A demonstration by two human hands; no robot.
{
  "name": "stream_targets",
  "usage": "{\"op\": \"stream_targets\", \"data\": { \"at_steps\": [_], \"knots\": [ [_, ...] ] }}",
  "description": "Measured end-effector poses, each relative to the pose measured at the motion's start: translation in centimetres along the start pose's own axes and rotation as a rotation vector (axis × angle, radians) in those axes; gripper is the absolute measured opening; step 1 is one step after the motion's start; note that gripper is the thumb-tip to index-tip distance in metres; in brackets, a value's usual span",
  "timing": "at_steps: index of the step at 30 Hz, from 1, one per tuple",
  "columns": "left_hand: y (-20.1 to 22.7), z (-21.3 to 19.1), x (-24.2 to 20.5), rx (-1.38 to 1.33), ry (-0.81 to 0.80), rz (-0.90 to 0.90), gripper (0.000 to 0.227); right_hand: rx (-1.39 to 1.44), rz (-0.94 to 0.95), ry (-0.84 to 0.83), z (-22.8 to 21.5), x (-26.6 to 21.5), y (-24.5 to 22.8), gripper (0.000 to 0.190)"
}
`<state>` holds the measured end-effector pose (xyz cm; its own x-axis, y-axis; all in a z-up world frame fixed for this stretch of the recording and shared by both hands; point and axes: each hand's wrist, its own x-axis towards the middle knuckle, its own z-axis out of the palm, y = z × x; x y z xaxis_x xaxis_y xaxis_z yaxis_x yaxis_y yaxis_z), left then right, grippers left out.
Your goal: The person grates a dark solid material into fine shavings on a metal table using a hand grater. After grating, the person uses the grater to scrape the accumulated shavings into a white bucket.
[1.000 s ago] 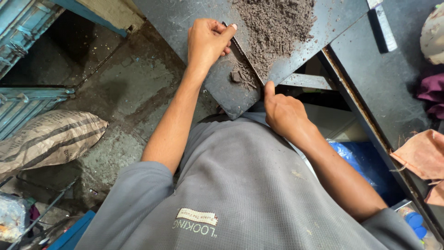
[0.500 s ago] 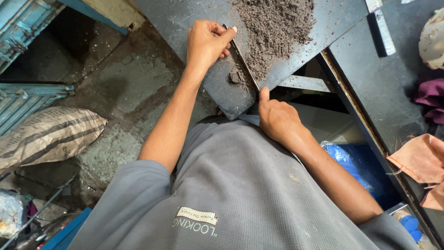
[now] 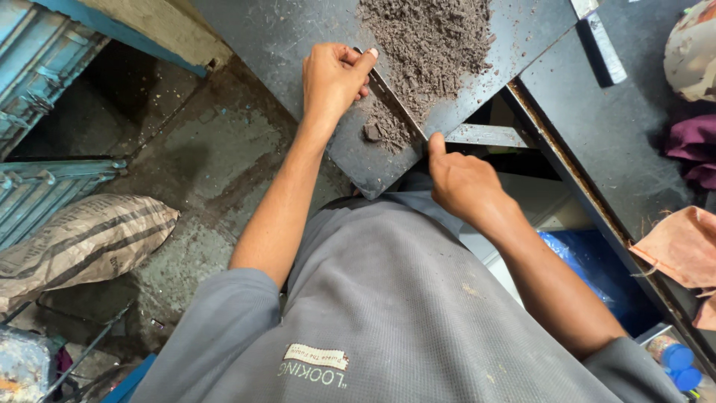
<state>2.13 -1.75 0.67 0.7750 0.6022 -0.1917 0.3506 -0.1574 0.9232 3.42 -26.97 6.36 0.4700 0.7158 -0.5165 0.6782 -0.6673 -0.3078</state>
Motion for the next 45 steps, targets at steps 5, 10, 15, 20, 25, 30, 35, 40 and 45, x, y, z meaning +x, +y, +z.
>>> {"op": "stream_targets", "data": {
  "at_steps": [5, 10, 15, 20, 25, 30, 35, 40, 45],
  "knots": [
    [0.1, 0.1, 0.2, -0.015, -0.004, 0.017, 0.031, -0.054, 0.057, 0.046, -1.3, 0.1, 1.3, 0.033],
    [0.7, 0.8, 0.5, 0.036, 0.010, 0.031, 0.034, -0.038, 0.022, 0.124, -1.4, 0.2, 2.2, 0.032],
    [1.2, 1.7, 0.8, 0.148, 0.034, 0.018, 0.034, -0.104, 0.044, 0.229, -1.7, -0.3, 4.2, 0.030],
    [1.9, 1.5, 1.1, 0.136, 0.012, 0.024, 0.035, -0.044, 0.013, 0.215, -0.5, 1.7, 4.9, 0.033],
    [3.1, -1.2, -1.4, 0.186, -0.124, 0.106, 0.034, 0.096, 0.023, 0.232, -3.0, 1.0, 3.8, 0.028],
    [3.6, -3.3, -7.8, 0.388, -0.272, 0.358, 0.045, 0.244, -0.003, 0.332, -3.7, 0.5, 1.4, 0.030],
    [2.1, -2.4, -10.7, 0.482, -0.147, 0.500, 0.042, 0.303, 0.030, 0.429, -2.5, 0.4, -1.5, 0.026],
    [0.6, -2.2, -10.6, 0.435, -0.139, 0.505, 0.033, 0.175, 0.017, 0.462, -2.3, 0.7, -1.2, 0.026],
    [0.2, -2.0, -10.6, 0.375, -0.094, 0.486, 0.033, 0.214, 0.127, 0.378, -2.6, 0.4, -0.3, 0.032]
  ]
}}
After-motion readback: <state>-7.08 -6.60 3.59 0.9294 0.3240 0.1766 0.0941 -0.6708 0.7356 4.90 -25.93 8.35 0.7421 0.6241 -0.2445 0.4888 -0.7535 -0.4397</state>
